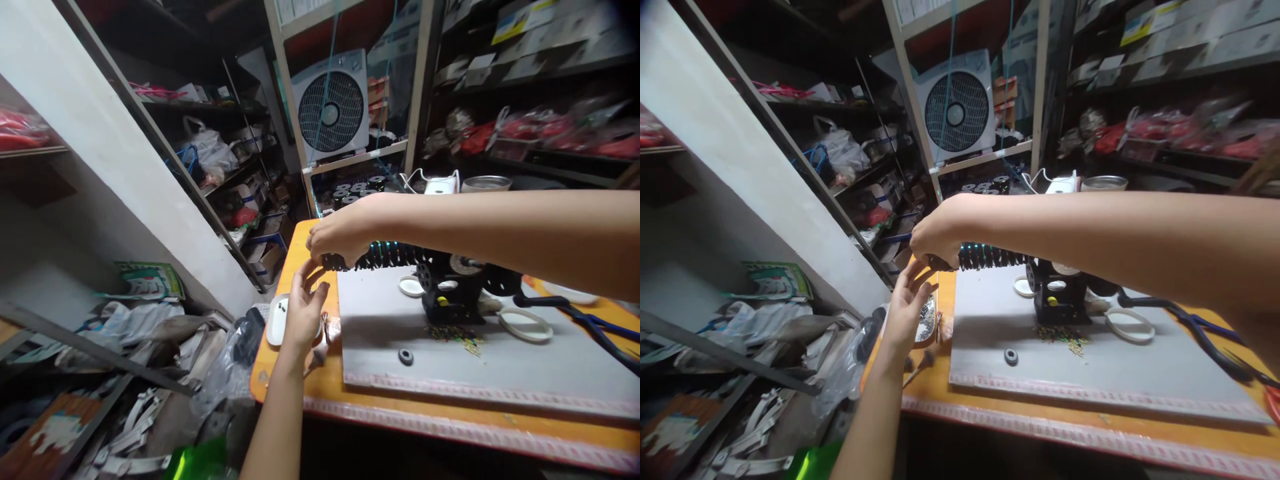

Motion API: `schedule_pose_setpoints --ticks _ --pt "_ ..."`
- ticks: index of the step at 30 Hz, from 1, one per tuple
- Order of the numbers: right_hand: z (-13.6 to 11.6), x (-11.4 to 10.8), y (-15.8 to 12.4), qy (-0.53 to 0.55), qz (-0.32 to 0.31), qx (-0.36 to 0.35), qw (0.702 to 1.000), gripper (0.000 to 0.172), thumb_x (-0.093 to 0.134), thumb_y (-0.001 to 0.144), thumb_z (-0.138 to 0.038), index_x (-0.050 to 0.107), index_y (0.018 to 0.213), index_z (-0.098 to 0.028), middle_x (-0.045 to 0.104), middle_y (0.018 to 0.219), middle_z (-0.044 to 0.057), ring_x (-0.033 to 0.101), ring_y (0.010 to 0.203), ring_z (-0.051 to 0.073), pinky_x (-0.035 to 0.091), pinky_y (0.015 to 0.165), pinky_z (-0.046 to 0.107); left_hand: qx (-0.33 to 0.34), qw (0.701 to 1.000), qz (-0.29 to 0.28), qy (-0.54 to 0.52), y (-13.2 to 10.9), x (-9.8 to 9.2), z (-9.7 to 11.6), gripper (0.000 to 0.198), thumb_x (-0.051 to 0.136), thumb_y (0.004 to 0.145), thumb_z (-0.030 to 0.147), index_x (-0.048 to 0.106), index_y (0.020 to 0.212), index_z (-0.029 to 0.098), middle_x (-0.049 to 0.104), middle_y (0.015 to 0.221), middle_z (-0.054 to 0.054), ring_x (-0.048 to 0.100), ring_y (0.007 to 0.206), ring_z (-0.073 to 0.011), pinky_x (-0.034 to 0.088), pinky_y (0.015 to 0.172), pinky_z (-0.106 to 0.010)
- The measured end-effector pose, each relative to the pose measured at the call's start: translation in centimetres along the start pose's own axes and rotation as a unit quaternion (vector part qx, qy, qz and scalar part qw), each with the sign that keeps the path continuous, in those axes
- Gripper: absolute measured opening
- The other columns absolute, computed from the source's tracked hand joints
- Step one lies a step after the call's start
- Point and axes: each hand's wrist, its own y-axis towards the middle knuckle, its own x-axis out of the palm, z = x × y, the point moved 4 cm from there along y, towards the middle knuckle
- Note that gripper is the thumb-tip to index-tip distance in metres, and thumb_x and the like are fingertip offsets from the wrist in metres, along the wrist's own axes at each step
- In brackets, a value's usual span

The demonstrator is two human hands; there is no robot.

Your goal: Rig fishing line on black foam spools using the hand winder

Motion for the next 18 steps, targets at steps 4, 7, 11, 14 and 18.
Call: schedule_pose_setpoints --ticks 4,7,11,14,18 --pt "-0.2 -3.7 -1.6 0.047 -0.117 -0.131 0.983 0.041 0.076 0.068 -0.023 0.070 0.108 -0.017 0.063 0.122 -0.005 0.058 0.113 0.011 0.041 0.094 0.023 0.004 1.000 -0.009 -0.002 0.8 0.5 -0.6 0.042 0.064 0.086 0.031 0.051 0.124 0.021 0.053 0.135 -0.014 0.050 0.126 -0.0262 0.044 0.102 -0.043" --pt "2.1 -6.9 -3.7 0.041 -0.057 -0.081 0.994 0.043 0.063 0.079 -0.036 0.065 0.118 -0.019 0.062 0.121 -0.008 0.058 0.114 0.010 0.039 0.097 0.027 0.010 1.000 -0.004 0.012 0.9 0.2 -0.8 0.041 0.063 0.086 0.029 0.051 0.124 0.020 0.053 0.135 -0.014 0.051 0.125 -0.0256 0.044 0.102 -0.043" --pt "5.7 -7.1 -8.3 0.048 -0.079 -0.014 0.996 0.039 0.062 0.082 -0.039 0.067 0.118 -0.024 0.067 0.117 -0.005 0.062 0.108 0.014 0.045 0.096 0.032 0.026 0.999 -0.012 0.040 1.5 0.5 -0.7 0.037 0.063 0.085 0.023 0.055 0.122 0.021 0.056 0.132 -0.011 0.051 0.124 -0.0228 0.043 0.101 -0.038" --pt "7.8 -5.4 -12.1 0.035 -0.095 0.029 0.994 0.050 0.071 0.077 -0.034 0.063 0.126 -0.027 0.065 0.123 0.001 0.062 0.111 0.022 0.049 0.096 0.038 0.036 0.998 -0.008 0.053 1.8 1.1 -0.6 0.032 0.061 0.086 0.020 0.056 0.118 0.021 0.059 0.125 -0.009 0.053 0.122 -0.0210 0.043 0.102 -0.037" --pt "9.2 -2.7 -15.6 0.016 -0.118 0.110 0.987 0.080 0.079 0.067 -0.041 0.050 0.140 -0.025 0.061 0.129 0.009 0.059 0.115 0.031 0.051 0.094 0.044 0.043 0.997 0.006 0.061 1.5 1.6 -0.7 0.029 0.058 0.088 0.021 0.055 0.117 0.021 0.059 0.125 -0.009 0.053 0.122 -0.0202 0.042 0.104 -0.037"
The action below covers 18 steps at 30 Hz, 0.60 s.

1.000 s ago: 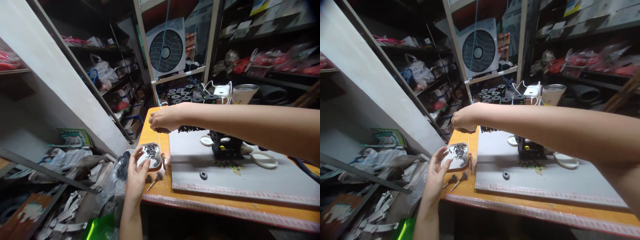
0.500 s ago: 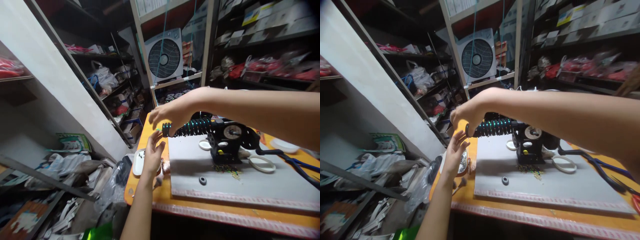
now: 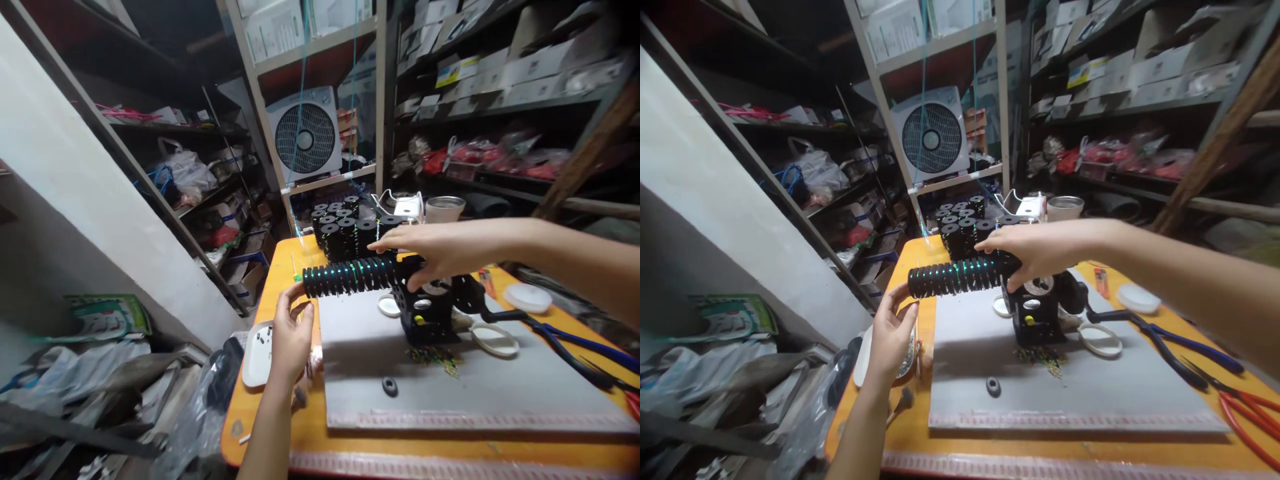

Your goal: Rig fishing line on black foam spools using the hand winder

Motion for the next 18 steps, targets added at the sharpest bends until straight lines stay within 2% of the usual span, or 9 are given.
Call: schedule_pose_setpoints --ticks 2,4,6,8,10,12,14,17,18 --pt "0.0 1.2 -0.5 0.007 0.012 0.014 1.000 0.083 0.077 0.069 -0.047 0.047 0.142 -0.022 0.061 0.128 0.011 0.060 0.114 0.032 0.051 0.094 0.044 0.001 1.000 0.003 0.002 -0.3 0.2 0.1 0.031 0.058 0.089 0.023 0.053 0.120 0.022 0.057 0.127 -0.009 0.053 0.122 -0.0204 0.042 0.104 -0.038" --pt "-0.7 1.8 -0.7 0.006 0.040 0.012 0.999 0.077 0.074 0.072 -0.047 0.050 0.139 -0.019 0.062 0.125 0.012 0.061 0.112 0.031 0.050 0.093 0.043 0.001 1.000 0.001 0.002 -0.6 0.4 0.2 0.034 0.057 0.090 0.025 0.050 0.123 0.023 0.055 0.130 -0.010 0.052 0.123 -0.0214 0.041 0.106 -0.040" --pt "-2.1 2.2 -0.3 -0.004 0.076 0.000 0.997 0.069 0.076 0.073 -0.039 0.054 0.134 -0.016 0.063 0.122 0.013 0.061 0.108 0.030 0.050 0.092 0.041 0.000 1.000 0.008 0.005 -0.7 0.2 0.1 0.037 0.058 0.089 0.027 0.049 0.124 0.023 0.054 0.133 -0.011 0.052 0.125 -0.0228 0.040 0.107 -0.042" --pt "-3.9 2.7 0.8 -0.013 0.109 -0.018 0.994 0.066 0.078 0.072 -0.030 0.054 0.130 -0.013 0.063 0.121 0.014 0.061 0.107 0.028 0.050 0.089 0.039 -0.004 0.999 0.047 0.004 -0.5 -0.9 -0.4 0.039 0.061 0.087 0.029 0.049 0.124 0.024 0.053 0.133 -0.011 0.051 0.126 -0.0244 0.041 0.107 -0.043" --pt "-6.3 3.6 2.9 -0.019 0.130 -0.030 0.991 0.061 0.079 0.072 -0.029 0.055 0.125 -0.012 0.064 0.118 0.014 0.061 0.105 0.027 0.050 0.087 0.037 -0.008 0.992 0.125 -0.003 -0.3 -3.1 -1.4 0.043 0.066 0.082 0.029 0.050 0.121 0.024 0.055 0.130 -0.010 0.052 0.124 -0.0253 0.041 0.107 -0.045" --pt "-9.0 4.7 5.8 -0.025 0.141 -0.045 0.989 0.056 0.078 0.073 -0.029 0.056 0.121 -0.012 0.066 0.112 0.014 0.062 0.099 0.026 0.050 0.082 0.037 -0.005 0.976 0.219 -0.006 -0.2 -6.3 -2.4 0.044 0.071 0.075 0.027 0.052 0.115 0.023 0.060 0.121 -0.008 0.055 0.120 -0.0246 0.039 0.108 -0.048" --pt "-12.0 5.9 9.0 -0.031 0.147 -0.071 0.986 0.050 0.078 0.073 -0.030 0.058 0.115 -0.012 0.067 0.107 0.013 0.062 0.091 0.026 0.050 0.075 0.037 0.003 0.958 0.286 -0.003 -0.2 -9.9 -3.0 0.044 0.072 0.071 0.026 0.050 0.109 0.022 0.061 0.110 -0.005 0.058 0.115 -0.0237 0.033 0.111 -0.052" --pt "-16.1 6.5 13.1 -0.033 0.157 -0.128 0.979 0.046 0.081 0.068 -0.038 0.061 0.102 -0.014 0.068 0.100 0.009 0.057 0.095 0.027 0.049 0.072 0.035 0.015 0.930 0.368 0.022 -0.6 -14.8 -1.5 0.040 0.075 0.061 0.021 0.052 0.094 0.019 0.059 0.089 0.000 0.059 0.108 -0.0249 0.026 0.113 -0.056" --pt "-17.1 6.2 13.9 -0.029 0.163 -0.145 0.976 0.045 0.079 0.070 -0.041 0.060 0.102 -0.015 0.067 0.099 0.007 0.056 0.097 0.026 0.049 0.072 0.034 0.027 0.925 0.376 0.043 -0.6 -16.0 -0.3 0.036 0.076 0.062 0.021 0.054 0.090 0.018 0.059 0.085 0.000 0.060 0.104 -0.0248 0.030 0.111 -0.054"
